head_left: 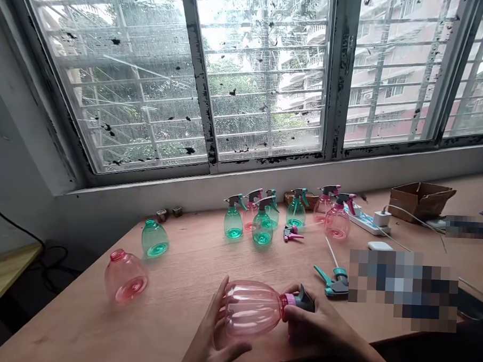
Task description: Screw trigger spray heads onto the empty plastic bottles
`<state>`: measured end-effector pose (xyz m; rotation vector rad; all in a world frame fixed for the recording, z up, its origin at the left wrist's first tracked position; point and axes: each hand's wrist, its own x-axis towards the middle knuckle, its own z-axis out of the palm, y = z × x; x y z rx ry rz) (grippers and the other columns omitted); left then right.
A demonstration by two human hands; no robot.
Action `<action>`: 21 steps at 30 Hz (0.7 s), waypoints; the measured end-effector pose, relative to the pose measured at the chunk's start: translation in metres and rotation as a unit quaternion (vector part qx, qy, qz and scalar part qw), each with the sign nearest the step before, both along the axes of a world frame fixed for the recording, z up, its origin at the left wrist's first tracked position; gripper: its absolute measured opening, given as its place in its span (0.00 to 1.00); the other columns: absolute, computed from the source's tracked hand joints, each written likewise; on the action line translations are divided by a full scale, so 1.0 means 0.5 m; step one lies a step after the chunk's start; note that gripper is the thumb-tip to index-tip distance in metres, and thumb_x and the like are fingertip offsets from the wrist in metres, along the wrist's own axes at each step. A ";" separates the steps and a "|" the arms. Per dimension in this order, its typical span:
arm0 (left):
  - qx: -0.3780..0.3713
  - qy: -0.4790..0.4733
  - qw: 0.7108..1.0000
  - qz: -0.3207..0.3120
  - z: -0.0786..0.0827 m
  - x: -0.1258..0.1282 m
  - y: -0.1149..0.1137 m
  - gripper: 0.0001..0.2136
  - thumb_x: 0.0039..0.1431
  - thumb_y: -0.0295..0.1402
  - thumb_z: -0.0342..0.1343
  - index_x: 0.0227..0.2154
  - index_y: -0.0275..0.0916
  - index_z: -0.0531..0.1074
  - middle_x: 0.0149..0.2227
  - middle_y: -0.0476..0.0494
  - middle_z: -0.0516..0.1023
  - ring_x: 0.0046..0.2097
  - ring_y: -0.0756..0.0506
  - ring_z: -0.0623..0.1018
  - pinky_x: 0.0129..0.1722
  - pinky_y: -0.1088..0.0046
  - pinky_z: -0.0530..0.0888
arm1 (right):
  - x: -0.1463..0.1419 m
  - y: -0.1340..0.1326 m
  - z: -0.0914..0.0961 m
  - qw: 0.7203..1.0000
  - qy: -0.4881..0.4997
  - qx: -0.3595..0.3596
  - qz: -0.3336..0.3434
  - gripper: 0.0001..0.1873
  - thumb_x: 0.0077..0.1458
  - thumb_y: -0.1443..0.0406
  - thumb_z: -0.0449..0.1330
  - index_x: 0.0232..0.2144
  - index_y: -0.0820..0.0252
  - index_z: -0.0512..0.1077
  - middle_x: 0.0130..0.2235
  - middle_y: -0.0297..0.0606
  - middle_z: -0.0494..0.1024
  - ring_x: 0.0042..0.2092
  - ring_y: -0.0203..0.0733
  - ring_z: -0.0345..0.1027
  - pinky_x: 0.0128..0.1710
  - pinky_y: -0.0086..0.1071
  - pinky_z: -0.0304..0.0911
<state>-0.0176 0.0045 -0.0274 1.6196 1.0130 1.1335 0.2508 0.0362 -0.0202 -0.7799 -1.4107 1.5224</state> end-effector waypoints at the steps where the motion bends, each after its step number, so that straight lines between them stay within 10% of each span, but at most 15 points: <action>1: 0.015 0.013 1.000 0.005 0.002 0.002 -0.001 0.47 0.52 0.47 0.66 0.69 0.50 0.43 0.68 0.36 0.58 0.66 0.34 0.64 0.65 0.53 0.63 | 0.000 0.001 -0.001 1.000 0.003 -0.003 -0.001 0.20 0.51 0.53 0.70 0.36 0.61 0.70 0.29 0.35 0.80 0.27 0.41 0.76 0.29 0.32 0.69; 13: -0.009 0.003 0.999 -0.031 0.022 0.006 -0.009 0.47 0.53 0.44 0.67 0.69 0.53 0.43 0.70 0.37 0.55 0.66 0.33 0.64 0.65 0.49 0.61 | 0.000 0.003 -0.003 0.999 0.018 -0.026 -0.016 0.23 0.47 0.52 0.71 0.37 0.59 0.70 0.27 0.34 0.80 0.26 0.41 0.76 0.26 0.31 0.70; 21: -0.004 0.046 0.999 -0.007 -0.011 -0.011 0.003 0.57 0.47 0.49 0.69 0.70 0.47 0.33 0.58 0.34 0.71 0.59 0.32 0.73 0.62 0.48 0.65 | -0.002 0.000 -0.001 0.999 0.028 -0.035 -0.017 0.23 0.47 0.53 0.72 0.38 0.59 0.69 0.26 0.32 0.79 0.26 0.41 0.76 0.27 0.32 0.71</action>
